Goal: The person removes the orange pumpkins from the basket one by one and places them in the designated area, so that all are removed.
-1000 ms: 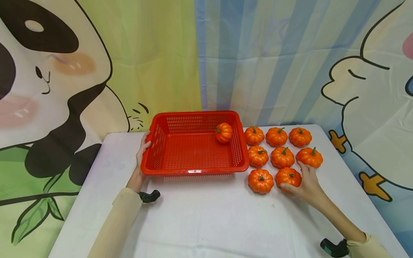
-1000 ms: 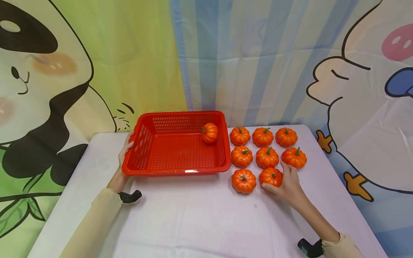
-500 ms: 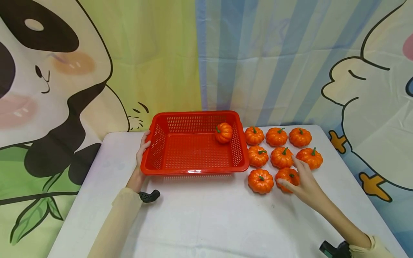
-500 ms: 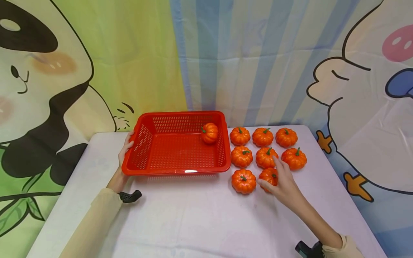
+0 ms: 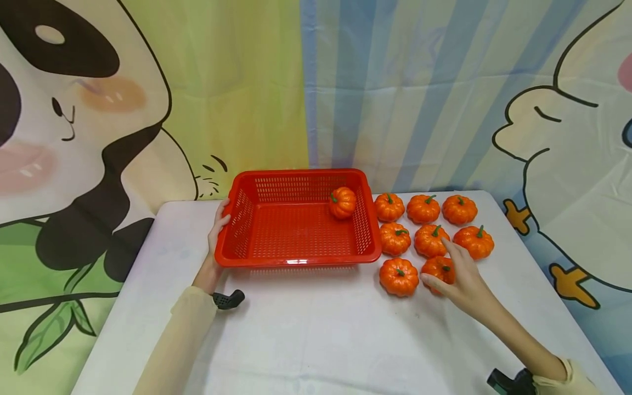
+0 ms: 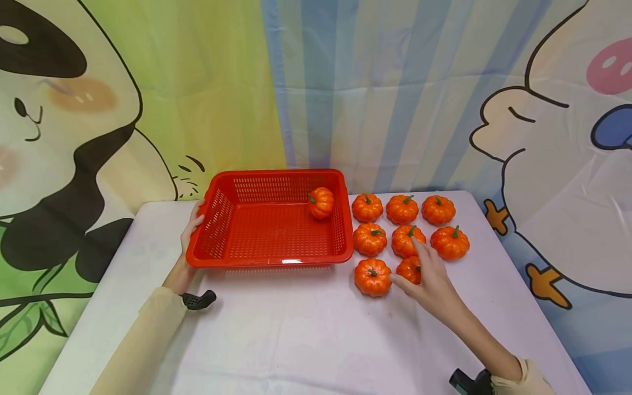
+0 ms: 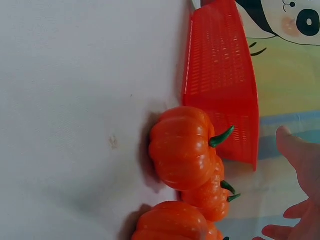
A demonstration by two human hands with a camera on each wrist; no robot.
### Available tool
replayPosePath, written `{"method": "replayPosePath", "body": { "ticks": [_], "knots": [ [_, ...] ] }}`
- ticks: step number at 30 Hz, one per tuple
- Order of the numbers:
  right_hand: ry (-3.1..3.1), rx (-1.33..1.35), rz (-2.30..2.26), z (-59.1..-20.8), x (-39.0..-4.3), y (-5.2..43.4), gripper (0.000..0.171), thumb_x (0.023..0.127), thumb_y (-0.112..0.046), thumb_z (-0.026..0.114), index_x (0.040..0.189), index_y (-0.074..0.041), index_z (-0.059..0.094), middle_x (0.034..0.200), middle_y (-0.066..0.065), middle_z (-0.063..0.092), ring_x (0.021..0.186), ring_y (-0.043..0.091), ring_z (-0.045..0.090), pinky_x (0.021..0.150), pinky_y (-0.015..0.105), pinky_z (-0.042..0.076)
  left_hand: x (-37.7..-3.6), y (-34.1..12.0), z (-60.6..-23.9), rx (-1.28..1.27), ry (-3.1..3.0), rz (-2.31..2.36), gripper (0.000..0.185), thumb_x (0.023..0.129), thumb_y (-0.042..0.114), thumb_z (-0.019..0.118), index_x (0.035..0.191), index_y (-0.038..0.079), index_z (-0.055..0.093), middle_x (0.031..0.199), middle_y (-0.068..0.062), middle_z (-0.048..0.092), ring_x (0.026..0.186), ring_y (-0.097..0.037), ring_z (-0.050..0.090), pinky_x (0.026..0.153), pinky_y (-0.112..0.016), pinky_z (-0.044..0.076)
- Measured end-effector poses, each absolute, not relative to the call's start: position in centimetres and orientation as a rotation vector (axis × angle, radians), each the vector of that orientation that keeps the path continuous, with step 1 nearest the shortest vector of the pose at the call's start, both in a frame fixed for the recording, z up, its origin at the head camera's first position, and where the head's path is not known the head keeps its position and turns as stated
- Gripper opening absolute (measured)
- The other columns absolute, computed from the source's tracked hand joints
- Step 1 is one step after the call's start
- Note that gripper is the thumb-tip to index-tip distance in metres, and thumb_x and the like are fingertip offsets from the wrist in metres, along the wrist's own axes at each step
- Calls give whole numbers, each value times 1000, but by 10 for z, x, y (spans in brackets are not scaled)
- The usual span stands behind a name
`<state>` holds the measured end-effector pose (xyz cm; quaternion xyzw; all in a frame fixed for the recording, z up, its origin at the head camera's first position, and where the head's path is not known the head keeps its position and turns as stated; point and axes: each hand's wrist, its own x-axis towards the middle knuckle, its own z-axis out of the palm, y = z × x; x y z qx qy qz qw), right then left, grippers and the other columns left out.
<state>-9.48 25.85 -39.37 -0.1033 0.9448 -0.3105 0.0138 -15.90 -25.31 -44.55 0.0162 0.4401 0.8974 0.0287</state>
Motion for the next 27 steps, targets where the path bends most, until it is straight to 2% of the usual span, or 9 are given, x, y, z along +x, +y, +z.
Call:
{"method": "replayPosePath", "body": {
  "ticks": [6,11,15,21,27],
  "knots": [
    [2938,-351,-960,-385,-95,254,97,81,-31,78,149,6,20,145,36,26,128,52,31,91,75,38,-159,-253,-445,65,1349,2772,53,104,16,18,155,28,9,156,-2,18,114,-15,44,86,-23,52],
    [2946,-474,-977,-374,-96,245,92,81,-27,78,149,4,24,144,32,31,128,48,35,93,72,40,-158,-253,-445,53,1331,2778,53,104,16,19,155,28,8,156,-2,19,114,-15,44,85,-22,53],
    [2917,-576,-949,-367,-102,231,91,82,-32,77,149,0,26,147,27,33,129,44,38,95,66,43,-158,-253,-446,42,1348,2775,53,104,16,19,155,29,9,156,-2,18,116,-16,43,86,-22,53],
    [2770,-788,-929,-350,-117,198,88,84,-37,74,150,-5,27,151,19,33,134,40,40,97,59,47,-160,-253,-449,72,1356,2788,52,104,15,19,154,27,9,155,-3,19,116,-16,42,86,-22,52],
    [2652,-885,-827,-332,-149,151,90,84,-41,73,152,-6,25,153,18,32,137,36,39,103,54,45,-161,-254,-450,106,1350,2798,52,104,15,19,154,26,10,153,-2,21,115,-15,44,86,-22,51]
  ]
}}
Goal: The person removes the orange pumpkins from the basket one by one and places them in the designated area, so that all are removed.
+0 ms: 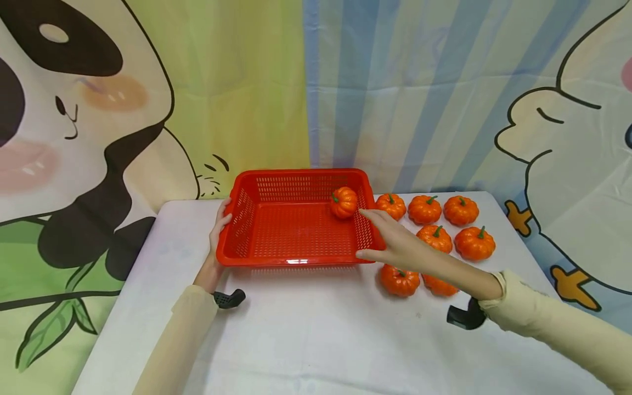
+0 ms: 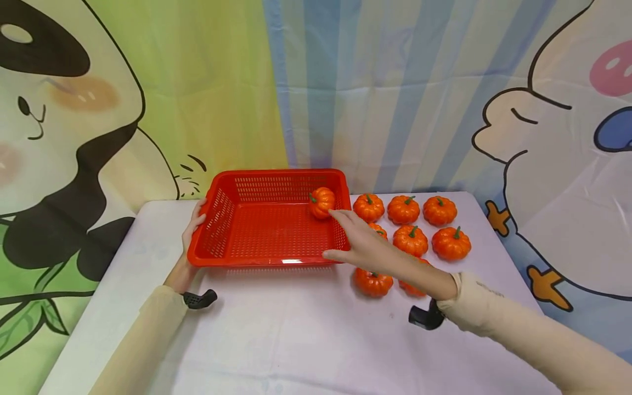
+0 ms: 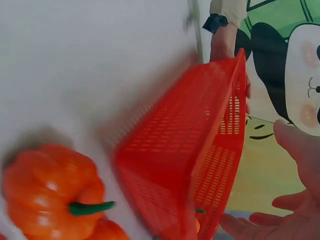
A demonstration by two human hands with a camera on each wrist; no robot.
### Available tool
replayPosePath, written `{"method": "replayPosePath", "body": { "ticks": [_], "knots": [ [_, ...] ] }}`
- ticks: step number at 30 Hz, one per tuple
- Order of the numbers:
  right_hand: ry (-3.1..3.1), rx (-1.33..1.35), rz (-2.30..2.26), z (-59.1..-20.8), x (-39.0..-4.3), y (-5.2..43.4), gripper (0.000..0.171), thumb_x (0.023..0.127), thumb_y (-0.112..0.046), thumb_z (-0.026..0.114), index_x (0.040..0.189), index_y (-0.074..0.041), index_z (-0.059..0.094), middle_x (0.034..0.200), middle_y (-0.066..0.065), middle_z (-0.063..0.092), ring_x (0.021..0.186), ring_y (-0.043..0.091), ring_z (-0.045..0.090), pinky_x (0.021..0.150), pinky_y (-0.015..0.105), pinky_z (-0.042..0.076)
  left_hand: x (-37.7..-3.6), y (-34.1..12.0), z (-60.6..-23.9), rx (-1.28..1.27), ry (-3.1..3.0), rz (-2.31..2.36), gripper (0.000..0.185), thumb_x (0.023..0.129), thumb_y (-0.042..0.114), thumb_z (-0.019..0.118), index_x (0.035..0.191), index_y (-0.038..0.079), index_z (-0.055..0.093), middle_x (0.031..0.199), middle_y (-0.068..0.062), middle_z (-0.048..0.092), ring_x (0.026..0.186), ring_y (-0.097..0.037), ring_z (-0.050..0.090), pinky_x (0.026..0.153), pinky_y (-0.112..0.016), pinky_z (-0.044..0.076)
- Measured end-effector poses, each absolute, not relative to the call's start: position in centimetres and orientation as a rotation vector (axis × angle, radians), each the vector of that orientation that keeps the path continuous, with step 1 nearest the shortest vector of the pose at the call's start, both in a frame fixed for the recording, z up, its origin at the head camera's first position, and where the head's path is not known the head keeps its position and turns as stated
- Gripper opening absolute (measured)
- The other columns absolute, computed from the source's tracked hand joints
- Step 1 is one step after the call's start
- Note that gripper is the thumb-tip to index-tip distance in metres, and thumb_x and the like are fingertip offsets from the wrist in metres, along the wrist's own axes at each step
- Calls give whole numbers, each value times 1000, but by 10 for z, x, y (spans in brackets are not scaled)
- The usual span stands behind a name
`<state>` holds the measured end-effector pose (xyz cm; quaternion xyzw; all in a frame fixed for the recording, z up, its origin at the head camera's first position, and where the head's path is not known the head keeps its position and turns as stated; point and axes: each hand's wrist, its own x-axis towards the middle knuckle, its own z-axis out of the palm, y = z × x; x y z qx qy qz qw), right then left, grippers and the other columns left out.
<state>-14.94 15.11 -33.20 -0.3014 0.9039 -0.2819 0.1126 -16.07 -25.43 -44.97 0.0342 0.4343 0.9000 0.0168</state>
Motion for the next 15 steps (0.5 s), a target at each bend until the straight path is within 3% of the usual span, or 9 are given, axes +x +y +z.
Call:
{"method": "replayPosePath", "body": {
  "ticks": [9,15],
  "knots": [
    [2583,-887,-394,-334,-232,98,84,87,-32,71,151,1,27,154,27,30,141,44,31,111,59,34,-160,-253,-448,78,1327,2799,52,104,14,18,154,26,10,153,-2,21,115,-16,43,87,-22,51],
    [2572,-818,-176,-337,-276,70,81,89,-33,68,151,-1,27,152,20,37,144,37,29,114,50,34,-161,-254,-450,104,1325,2808,50,104,14,19,153,27,12,154,-3,20,113,-15,45,86,-23,52]
  ]
}}
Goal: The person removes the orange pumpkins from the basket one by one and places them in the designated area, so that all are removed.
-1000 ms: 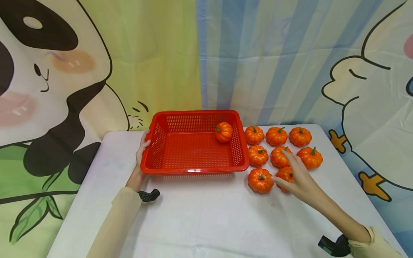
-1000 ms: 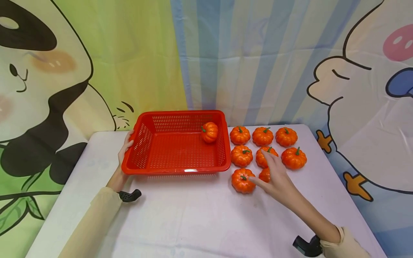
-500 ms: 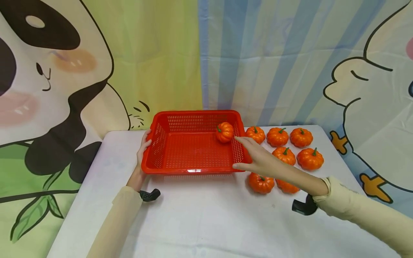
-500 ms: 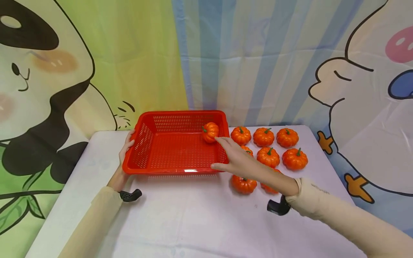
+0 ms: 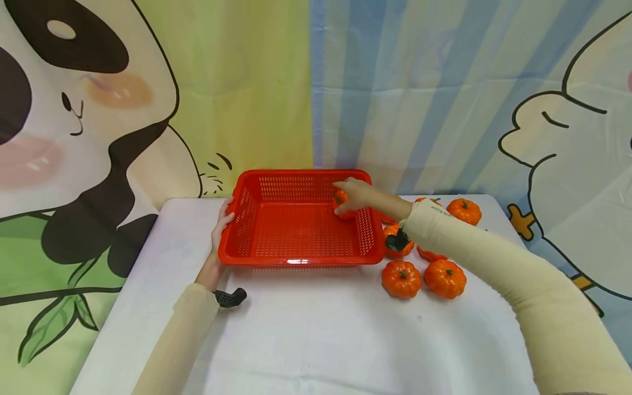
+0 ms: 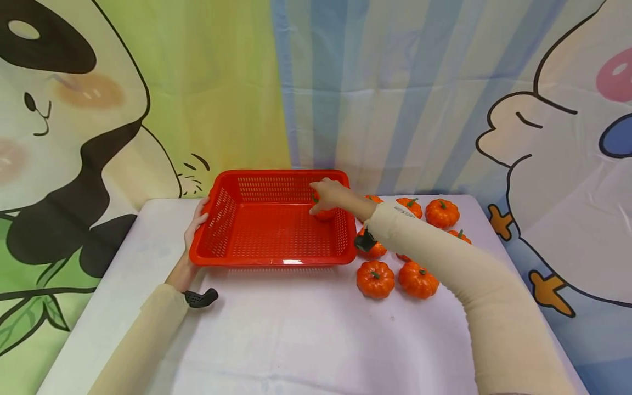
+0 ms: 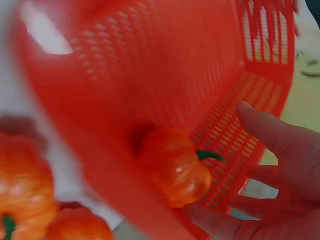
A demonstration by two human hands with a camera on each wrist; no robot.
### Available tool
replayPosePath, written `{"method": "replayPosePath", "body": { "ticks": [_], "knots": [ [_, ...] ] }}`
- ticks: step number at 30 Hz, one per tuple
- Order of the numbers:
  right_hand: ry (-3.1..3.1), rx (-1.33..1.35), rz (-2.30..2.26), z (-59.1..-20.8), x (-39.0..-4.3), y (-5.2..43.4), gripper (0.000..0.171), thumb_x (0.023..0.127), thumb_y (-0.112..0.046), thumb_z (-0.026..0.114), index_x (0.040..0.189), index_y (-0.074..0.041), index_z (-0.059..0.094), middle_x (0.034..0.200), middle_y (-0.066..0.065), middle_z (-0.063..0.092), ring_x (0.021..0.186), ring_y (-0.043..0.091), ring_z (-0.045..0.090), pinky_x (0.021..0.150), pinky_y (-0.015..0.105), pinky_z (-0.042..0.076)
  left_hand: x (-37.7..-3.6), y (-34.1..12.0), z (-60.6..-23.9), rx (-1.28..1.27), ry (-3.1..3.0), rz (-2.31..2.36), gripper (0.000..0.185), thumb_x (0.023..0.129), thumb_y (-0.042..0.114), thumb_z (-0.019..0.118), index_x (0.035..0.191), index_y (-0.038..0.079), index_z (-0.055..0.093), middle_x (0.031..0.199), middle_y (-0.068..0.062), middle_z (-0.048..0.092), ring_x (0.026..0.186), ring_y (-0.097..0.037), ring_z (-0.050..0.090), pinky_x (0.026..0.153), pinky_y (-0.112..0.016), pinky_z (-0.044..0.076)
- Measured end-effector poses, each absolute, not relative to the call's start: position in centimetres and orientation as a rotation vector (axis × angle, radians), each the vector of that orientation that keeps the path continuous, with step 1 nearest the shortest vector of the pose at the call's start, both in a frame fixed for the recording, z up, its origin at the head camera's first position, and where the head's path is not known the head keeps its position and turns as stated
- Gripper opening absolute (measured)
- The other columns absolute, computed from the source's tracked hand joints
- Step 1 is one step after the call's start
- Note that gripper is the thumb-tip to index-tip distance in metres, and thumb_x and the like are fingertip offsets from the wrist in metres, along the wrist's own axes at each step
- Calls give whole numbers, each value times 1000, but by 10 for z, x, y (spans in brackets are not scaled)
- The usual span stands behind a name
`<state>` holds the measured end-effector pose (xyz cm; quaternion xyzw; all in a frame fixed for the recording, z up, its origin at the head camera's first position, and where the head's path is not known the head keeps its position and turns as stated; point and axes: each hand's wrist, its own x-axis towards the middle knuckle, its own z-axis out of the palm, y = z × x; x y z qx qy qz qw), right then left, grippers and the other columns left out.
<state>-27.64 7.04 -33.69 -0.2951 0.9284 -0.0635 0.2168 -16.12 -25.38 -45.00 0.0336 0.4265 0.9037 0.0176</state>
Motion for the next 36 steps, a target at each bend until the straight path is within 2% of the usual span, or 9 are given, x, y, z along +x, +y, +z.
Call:
{"method": "replayPosePath", "body": {
  "ticks": [3,11,15,18,20,23,28,31,36],
  "knots": [
    [2562,-769,-127,-341,-289,60,78,90,-34,67,151,-3,29,153,18,37,144,34,29,116,47,32,-162,-254,-451,114,1339,2801,50,105,15,19,153,27,13,153,-4,21,112,-15,46,86,-22,52],
    [2518,-686,67,-356,-300,48,75,89,-34,69,151,-11,33,157,14,31,148,34,21,120,49,23,-161,-255,-451,89,1425,2763,51,104,16,19,153,29,11,155,-3,20,118,-16,42,90,-22,51],
    [2543,-658,143,-359,-298,47,71,87,-29,70,149,-17,38,157,14,29,143,38,29,112,51,35,-162,-255,-451,94,1403,2775,50,105,16,19,153,29,13,155,-3,20,116,-16,44,88,-22,51],
    [2577,-675,211,-363,-296,48,67,86,-27,69,146,-18,42,151,15,34,132,39,40,101,49,44,-162,-255,-452,100,1388,2779,50,104,16,19,152,29,14,154,-3,20,115,-15,44,88,-23,51],
    [2603,-685,236,-365,-294,49,64,86,-27,69,144,-18,44,148,15,37,126,38,44,97,48,45,-162,-255,-452,94,1395,2774,50,104,16,19,152,30,14,154,-2,21,116,-15,44,89,-23,51],
    [2631,-697,262,-368,-293,49,64,85,-26,70,143,-18,46,145,14,40,121,36,46,94,46,47,-161,-254,-452,84,1406,2768,50,104,16,19,152,30,14,155,-2,20,118,-16,43,90,-23,51],
    [2633,-682,223,-371,-296,50,67,83,-24,73,144,-18,45,149,14,35,125,37,42,95,46,46,-161,-253,-452,87,1413,2765,50,104,16,19,153,30,13,156,-3,19,117,-16,43,89,-22,51],
    [2634,-690,205,-371,-297,51,66,82,-24,74,142,-18,48,148,14,36,119,35,42,88,44,45,-161,-253,-451,92,1421,2761,50,104,16,19,153,29,13,156,-4,20,115,-15,43,88,-22,51],
    [2659,-743,121,-362,-296,52,40,84,-29,71,120,-16,60,131,12,46,104,32,42,76,41,42,-160,-253,-449,88,1429,2753,50,104,16,19,153,29,13,155,-4,20,114,-15,44,88,-22,52]
  ]
}}
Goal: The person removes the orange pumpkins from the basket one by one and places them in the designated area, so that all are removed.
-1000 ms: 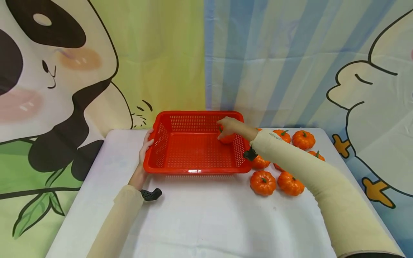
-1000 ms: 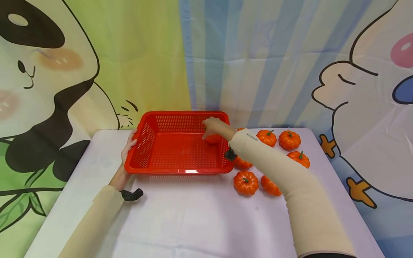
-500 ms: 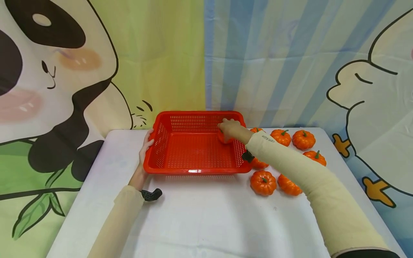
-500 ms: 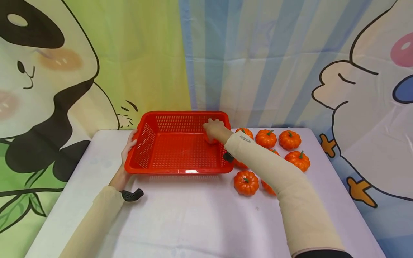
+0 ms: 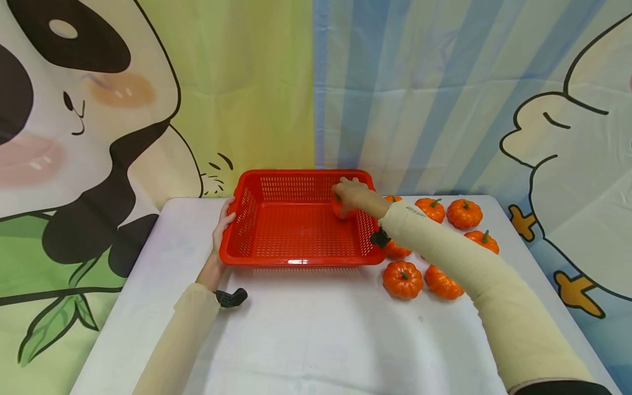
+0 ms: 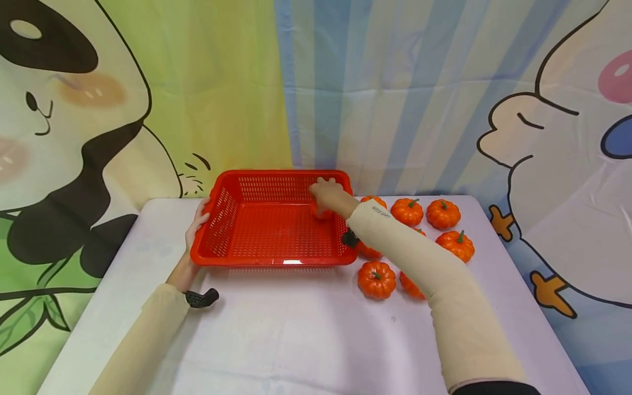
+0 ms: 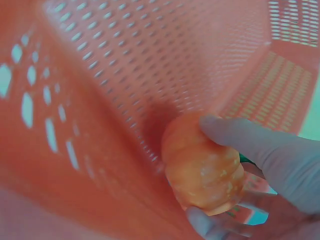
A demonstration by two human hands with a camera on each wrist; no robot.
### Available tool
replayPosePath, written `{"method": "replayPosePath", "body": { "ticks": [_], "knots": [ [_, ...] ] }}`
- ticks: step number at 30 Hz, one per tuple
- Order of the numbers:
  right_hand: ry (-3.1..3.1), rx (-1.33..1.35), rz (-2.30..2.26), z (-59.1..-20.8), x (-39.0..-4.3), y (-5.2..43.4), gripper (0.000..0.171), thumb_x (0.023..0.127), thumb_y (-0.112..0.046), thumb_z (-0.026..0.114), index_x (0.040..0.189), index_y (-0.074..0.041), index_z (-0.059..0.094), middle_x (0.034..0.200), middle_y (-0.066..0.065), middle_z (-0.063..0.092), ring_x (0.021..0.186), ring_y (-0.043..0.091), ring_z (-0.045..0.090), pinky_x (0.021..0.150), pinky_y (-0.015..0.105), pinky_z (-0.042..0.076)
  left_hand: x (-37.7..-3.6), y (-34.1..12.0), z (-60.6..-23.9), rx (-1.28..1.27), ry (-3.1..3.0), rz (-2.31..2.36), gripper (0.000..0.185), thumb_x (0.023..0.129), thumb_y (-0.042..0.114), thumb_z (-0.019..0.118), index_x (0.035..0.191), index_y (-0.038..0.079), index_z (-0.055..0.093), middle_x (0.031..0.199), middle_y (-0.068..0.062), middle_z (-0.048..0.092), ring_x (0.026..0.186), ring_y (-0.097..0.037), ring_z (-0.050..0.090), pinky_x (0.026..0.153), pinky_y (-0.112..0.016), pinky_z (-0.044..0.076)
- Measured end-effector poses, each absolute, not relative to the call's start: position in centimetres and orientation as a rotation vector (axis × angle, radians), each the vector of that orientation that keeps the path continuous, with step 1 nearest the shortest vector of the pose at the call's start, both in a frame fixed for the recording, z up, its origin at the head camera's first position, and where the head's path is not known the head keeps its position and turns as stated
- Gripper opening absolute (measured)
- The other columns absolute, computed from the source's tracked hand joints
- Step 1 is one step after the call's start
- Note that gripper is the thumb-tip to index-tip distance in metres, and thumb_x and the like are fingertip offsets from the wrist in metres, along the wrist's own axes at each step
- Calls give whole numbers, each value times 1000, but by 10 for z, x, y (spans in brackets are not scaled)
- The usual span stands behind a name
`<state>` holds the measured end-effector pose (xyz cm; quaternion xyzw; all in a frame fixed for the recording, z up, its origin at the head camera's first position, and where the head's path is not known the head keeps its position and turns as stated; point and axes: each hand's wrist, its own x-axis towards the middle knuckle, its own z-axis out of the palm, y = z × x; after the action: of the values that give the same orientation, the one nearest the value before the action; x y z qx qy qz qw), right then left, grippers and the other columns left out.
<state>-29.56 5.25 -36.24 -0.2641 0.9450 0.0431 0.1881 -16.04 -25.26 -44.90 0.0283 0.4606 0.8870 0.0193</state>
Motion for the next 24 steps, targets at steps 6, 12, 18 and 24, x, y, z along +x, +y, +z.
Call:
{"method": "replayPosePath", "body": {
  "ticks": [6,12,18,24],
  "knots": [
    [2693,-787,-68,-345,-290,55,59,78,-30,79,131,-17,56,127,11,48,113,37,48,83,46,49,-160,-252,-447,89,1391,2768,51,104,16,20,153,27,11,156,-4,18,114,-16,43,87,-23,52],
    [2701,-866,-202,-335,-281,64,69,78,-30,80,138,-12,52,133,17,49,122,37,46,100,51,41,-161,-253,-447,102,1346,2792,51,104,15,19,153,25,10,155,-4,19,114,-16,43,87,-23,52],
    [2690,-895,-412,-332,-268,78,67,76,-27,81,135,-9,55,130,19,47,119,37,43,98,50,37,-160,-254,-448,95,1365,2784,51,104,15,19,153,27,12,156,-5,18,115,-16,43,87,-23,52],
    [2714,-892,-609,-334,-253,89,67,75,-28,81,134,-11,55,132,18,44,119,36,40,97,50,37,-160,-255,-447,82,1376,2776,51,104,15,20,153,27,12,156,-4,19,116,-17,42,89,-23,51]
  ]
}}
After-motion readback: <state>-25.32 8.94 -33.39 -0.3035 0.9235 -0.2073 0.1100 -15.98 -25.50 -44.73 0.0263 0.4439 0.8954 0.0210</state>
